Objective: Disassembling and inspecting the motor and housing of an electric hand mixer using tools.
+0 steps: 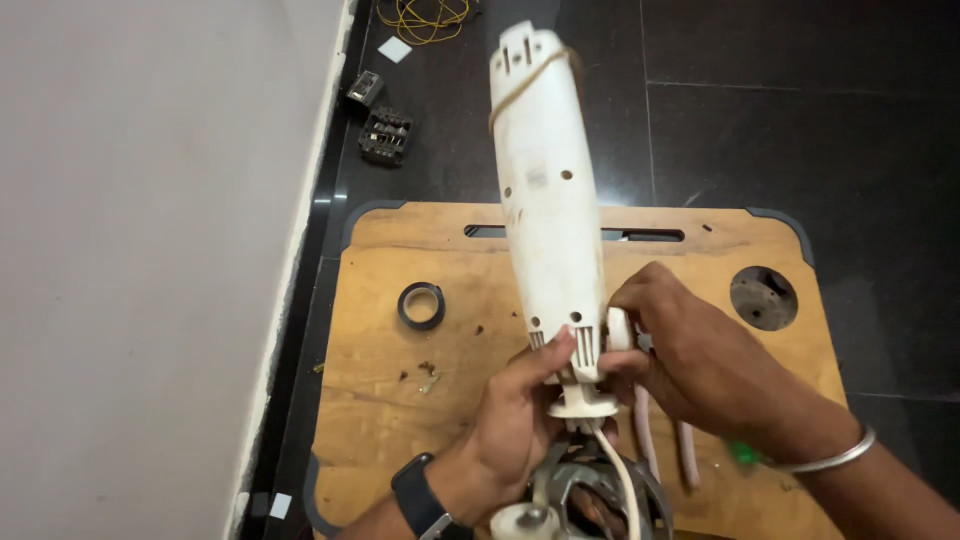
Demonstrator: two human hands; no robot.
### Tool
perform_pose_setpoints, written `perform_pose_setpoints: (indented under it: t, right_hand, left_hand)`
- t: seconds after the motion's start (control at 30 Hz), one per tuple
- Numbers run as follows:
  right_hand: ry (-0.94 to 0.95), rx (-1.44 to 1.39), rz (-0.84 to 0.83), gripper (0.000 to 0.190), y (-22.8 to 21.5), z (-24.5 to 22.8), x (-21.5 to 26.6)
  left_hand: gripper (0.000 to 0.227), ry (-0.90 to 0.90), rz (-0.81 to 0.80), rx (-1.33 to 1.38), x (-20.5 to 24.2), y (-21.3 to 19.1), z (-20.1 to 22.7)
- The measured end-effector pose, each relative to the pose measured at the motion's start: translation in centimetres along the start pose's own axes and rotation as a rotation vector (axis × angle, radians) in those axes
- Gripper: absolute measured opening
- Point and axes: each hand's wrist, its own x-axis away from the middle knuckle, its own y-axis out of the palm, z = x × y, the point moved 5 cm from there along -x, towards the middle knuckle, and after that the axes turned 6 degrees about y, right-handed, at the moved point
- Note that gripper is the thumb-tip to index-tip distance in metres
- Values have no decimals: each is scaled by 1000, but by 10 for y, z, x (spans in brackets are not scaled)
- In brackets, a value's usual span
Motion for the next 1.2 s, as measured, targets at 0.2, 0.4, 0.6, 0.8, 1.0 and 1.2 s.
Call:
perform_pose_setpoints:
  t: [0.2, 0.4, 0.6, 0.8, 1.0, 1.2]
  right_hand:
    - [-190, -450, 259, 30, -23, -28, 12]
    - [745, -275, -146, 33, 1, -2, 18]
    - [563, -713, 103, 49, 0, 7, 22]
    - [103, -810, 130, 74, -16, -17, 16]
    - [613, -841, -46, 39, 33, 35, 29]
    - [473, -966, 104, 52, 5, 8, 17]
  left_hand:
    - [49, -9, 48, -29, -5, -4, -3]
    - [41, -3, 69, -42, -1, 5, -2]
    - [44, 32, 33, -85, -6, -2, -5]
    - [43, 38, 52, -130, -6, -3, -4]
    - [45, 108, -24, -154, -4, 11, 6]
    - [45, 84, 37, -231, -8, -5, -2]
